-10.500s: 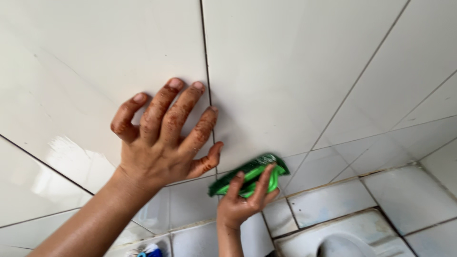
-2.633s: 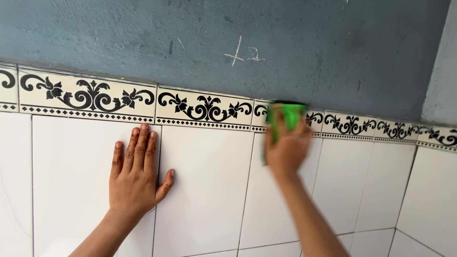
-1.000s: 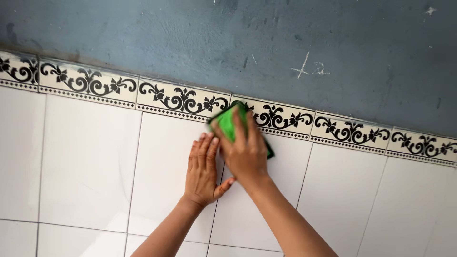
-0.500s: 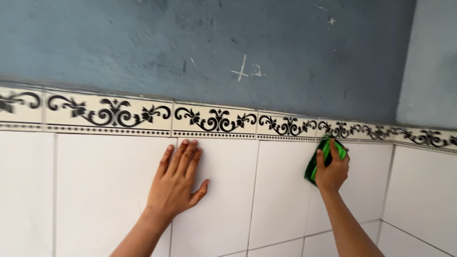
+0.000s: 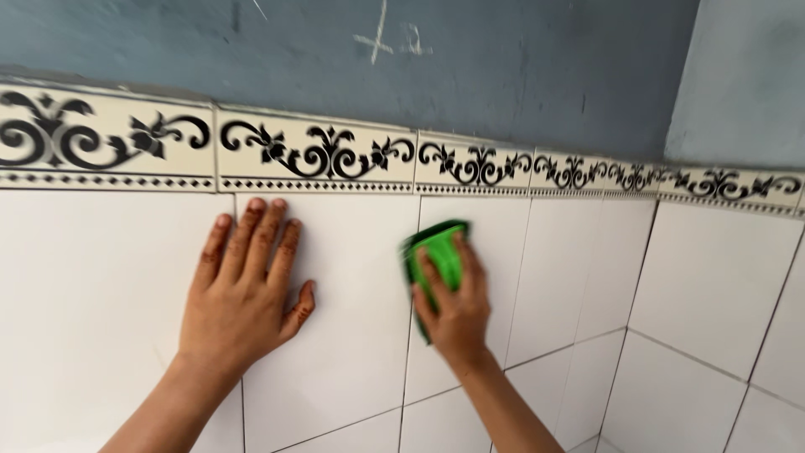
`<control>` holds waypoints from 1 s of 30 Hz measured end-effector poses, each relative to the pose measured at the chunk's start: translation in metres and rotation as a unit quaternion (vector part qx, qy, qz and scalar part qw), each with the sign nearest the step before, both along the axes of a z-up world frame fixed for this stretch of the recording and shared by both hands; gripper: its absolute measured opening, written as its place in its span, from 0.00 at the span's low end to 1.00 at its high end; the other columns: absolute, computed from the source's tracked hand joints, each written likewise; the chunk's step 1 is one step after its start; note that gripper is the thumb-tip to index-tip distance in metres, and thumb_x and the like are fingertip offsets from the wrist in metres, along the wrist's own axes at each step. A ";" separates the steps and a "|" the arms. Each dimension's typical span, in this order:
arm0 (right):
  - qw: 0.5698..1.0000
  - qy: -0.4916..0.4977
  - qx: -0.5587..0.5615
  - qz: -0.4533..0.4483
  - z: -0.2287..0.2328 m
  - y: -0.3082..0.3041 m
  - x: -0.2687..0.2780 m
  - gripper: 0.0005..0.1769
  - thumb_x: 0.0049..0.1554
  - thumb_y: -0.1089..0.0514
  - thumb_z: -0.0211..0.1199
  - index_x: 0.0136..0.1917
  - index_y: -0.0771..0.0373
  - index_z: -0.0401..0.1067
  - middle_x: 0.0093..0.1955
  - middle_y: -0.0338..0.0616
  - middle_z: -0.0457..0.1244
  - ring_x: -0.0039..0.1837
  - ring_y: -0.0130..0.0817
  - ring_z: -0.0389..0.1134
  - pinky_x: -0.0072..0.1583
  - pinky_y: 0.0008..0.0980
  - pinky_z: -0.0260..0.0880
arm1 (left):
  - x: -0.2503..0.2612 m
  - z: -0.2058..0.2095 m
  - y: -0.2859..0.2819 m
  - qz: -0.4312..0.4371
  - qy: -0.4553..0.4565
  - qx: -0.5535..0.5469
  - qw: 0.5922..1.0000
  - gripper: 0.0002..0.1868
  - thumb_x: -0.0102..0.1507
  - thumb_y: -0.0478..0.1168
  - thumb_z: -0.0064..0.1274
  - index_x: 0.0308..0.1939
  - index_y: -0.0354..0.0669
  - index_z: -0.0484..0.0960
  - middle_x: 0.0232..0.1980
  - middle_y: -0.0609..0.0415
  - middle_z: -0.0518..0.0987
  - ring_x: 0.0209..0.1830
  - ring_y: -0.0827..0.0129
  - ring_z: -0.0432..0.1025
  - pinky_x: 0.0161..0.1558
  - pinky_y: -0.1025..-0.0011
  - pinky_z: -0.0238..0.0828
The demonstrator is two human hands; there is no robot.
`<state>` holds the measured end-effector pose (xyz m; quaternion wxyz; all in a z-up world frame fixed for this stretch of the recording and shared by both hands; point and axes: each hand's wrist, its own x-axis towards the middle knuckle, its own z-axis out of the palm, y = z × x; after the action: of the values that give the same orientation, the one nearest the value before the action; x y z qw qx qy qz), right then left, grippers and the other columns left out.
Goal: The person is scrubbing wall tiles with a green sponge, moving the sponge in circular and horizontal motions across the tiled surface.
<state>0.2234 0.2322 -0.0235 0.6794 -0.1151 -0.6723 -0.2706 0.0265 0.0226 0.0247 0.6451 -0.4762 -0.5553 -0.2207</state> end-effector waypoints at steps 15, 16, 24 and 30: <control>0.917 0.258 -0.301 -0.035 -0.061 0.103 0.054 0.29 0.62 0.43 0.61 0.73 0.54 0.69 0.61 0.57 0.64 0.54 0.50 0.70 0.54 0.48 0.73 | -0.001 -0.004 0.003 0.078 0.007 -0.023 0.997 0.36 0.67 0.60 0.40 0.70 0.39 0.76 0.79 0.43 0.65 0.83 0.51 0.52 0.81 0.53 0.39; 0.917 0.257 -0.303 -0.039 -0.068 0.080 0.036 0.29 0.62 0.43 0.61 0.73 0.54 0.69 0.61 0.57 0.64 0.54 0.50 0.70 0.54 0.48 0.73 | 0.001 -0.003 0.003 0.094 0.008 -0.025 0.995 0.37 0.68 0.61 0.39 0.71 0.40 0.75 0.81 0.43 0.64 0.84 0.51 0.52 0.81 0.53 0.39; 0.797 0.107 -0.359 0.474 -0.146 0.024 0.015 0.42 0.51 0.55 0.68 0.74 0.51 0.53 0.72 0.52 0.55 0.68 0.47 0.64 0.62 0.38 0.74 | 0.010 -0.001 0.000 -0.007 0.003 -0.009 1.000 0.35 0.68 0.61 0.37 0.66 0.36 0.75 0.74 0.38 0.66 0.78 0.46 0.55 0.78 0.48 0.42; 0.914 0.256 -0.313 -0.043 -0.174 0.142 0.094 0.25 0.63 0.55 0.63 0.74 0.55 0.70 0.65 0.55 0.63 0.63 0.51 0.68 0.61 0.44 0.72 | 0.005 -0.008 0.006 0.243 0.089 0.032 0.965 0.37 0.63 0.65 0.41 0.65 0.47 0.82 0.75 0.47 0.71 0.78 0.53 0.61 0.80 0.59 0.50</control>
<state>0.3175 0.3742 -0.1978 0.7451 -0.4156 -0.5204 -0.0364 0.0311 0.0290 0.0169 0.7410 -0.3235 -0.5876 -0.0314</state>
